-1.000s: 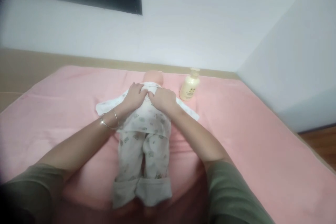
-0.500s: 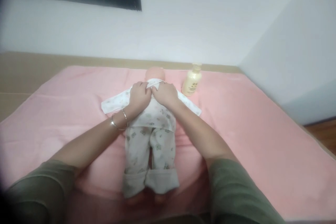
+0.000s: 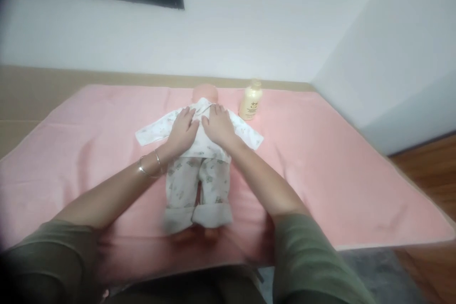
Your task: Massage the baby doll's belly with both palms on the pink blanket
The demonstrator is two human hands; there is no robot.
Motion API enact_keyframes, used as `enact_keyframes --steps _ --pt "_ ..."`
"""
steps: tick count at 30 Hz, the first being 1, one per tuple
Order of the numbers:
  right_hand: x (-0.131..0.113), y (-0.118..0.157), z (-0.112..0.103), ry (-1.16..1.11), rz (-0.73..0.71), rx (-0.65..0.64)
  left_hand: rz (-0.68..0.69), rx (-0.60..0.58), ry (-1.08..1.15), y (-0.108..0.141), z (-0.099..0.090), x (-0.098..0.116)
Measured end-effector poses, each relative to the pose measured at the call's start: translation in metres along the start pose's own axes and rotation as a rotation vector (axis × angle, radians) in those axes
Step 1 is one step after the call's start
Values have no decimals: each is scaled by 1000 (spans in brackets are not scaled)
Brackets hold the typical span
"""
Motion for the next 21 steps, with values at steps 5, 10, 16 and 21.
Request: enact_keyframes --steps 5,10,16,21 --pt "-8 6 -8 36 -14 -14 11 -39 -67 1 -3 6" --pt "-7 -12 -16 3 22 -59 -2 -33 -98 -35 -2 5" --pt "10 -35 -8 -42 31 -61 -66 -38 -154 -55 6 0" --pt "19 -40 -5 26 -45 -60 -4 79 -253 -28 11 18"
Point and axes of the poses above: each hand's wrist, its own y-axis away from the middle knuckle, its own z-axis out of the palm, x = y × z, the point moved 5 cm from there along -y, towards the middle knuckle, and after that the axes turned 2 degrees about -y, right-handed, at the moved point
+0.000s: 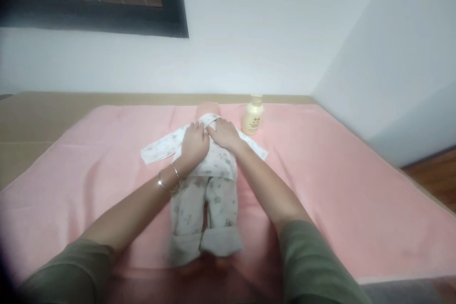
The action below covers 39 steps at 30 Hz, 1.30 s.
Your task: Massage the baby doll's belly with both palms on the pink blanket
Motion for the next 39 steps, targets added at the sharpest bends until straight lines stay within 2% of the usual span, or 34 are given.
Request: enact_keyframes --steps 3,7,10,12,16,20,23,27,31,34,39 --pt "-9 9 0 81 9 24 41 -10 46 5 -1 2" --pt "-32 31 6 208 6 108 59 -53 202 -7 -5 -16" --pt "-42 40 10 217 -33 152 44 -54 247 -12 -6 -26" --pt "-37 37 10 152 -35 146 36 -38 198 -9 -5 -24" --pt "-13 18 3 -38 -53 102 73 8 91 9 -3 -3" --pt "-3 8 0 -107 -97 75 74 5 108 19 -2 4" --pt "-11 16 2 -22 -59 82 44 -20 187 15 -1 -5" --pt "-35 36 6 77 -6 62 -5 -62 263 0 -2 -26" --pt "-41 40 6 28 19 32 0 -82 281 -9 -2 -36" --pt "-26 26 3 -75 25 38 -14 -44 186 -1 -2 -29" --pt "-1 3 -1 -146 -8 52 67 -45 49 16 -4 4"
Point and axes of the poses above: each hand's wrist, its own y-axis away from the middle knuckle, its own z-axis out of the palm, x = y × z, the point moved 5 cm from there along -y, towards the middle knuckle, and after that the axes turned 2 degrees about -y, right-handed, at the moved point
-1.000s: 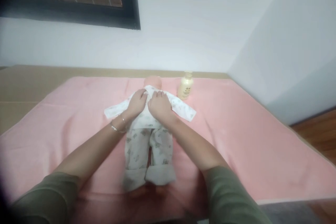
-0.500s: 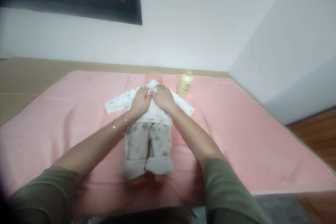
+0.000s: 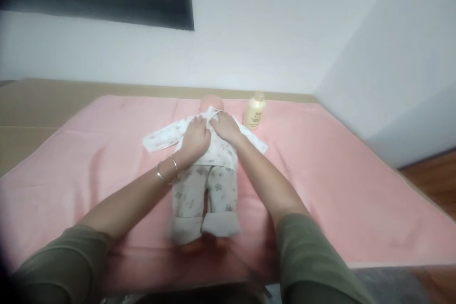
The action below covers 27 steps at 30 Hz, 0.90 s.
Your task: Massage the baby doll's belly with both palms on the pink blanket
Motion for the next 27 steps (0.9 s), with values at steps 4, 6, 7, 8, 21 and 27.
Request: enact_keyframes --steps 4,6,7,8,21,27 --pt "-12 9 -1 125 5 -2 -10 -34 49 -9 -6 -2" --pt "-23 19 0 190 45 -3 -30 -63 104 -19 -8 -13" --pt "-27 23 0 199 75 -7 -43 -85 137 -24 -9 -20" --pt "-31 26 0 191 106 -17 -57 -109 172 -28 -9 -27" --pt "-4 7 -13 61 132 -142 -54 -103 -62 -16 -18 5" --pt "-24 18 -9 233 122 -106 -96 -167 7 -30 -14 -14"
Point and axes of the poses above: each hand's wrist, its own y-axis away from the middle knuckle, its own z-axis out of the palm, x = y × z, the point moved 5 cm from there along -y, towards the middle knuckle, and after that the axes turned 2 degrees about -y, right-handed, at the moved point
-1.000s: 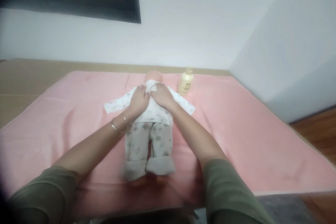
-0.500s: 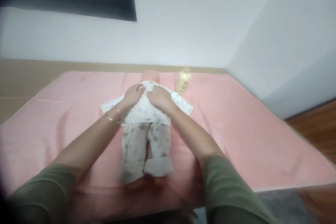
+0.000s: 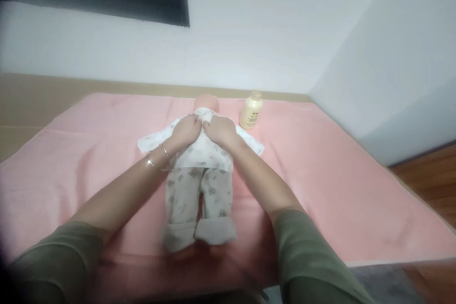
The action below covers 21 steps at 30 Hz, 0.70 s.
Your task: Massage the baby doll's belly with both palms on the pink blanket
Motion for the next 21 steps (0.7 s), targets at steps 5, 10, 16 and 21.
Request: enact_keyframes --steps 5,10,16,21 --pt "-11 11 -2 25 -1 -37 -50 -69 59 -12 0 -15" --pt "2 -4 0 -70 26 24 3 -23 -111 4 -2 11" --pt "4 -12 6 -40 -29 54 -38 -33 -81 12 -4 20" --pt "-26 16 5 81 -113 39 20 -16 53 -5 0 -4"
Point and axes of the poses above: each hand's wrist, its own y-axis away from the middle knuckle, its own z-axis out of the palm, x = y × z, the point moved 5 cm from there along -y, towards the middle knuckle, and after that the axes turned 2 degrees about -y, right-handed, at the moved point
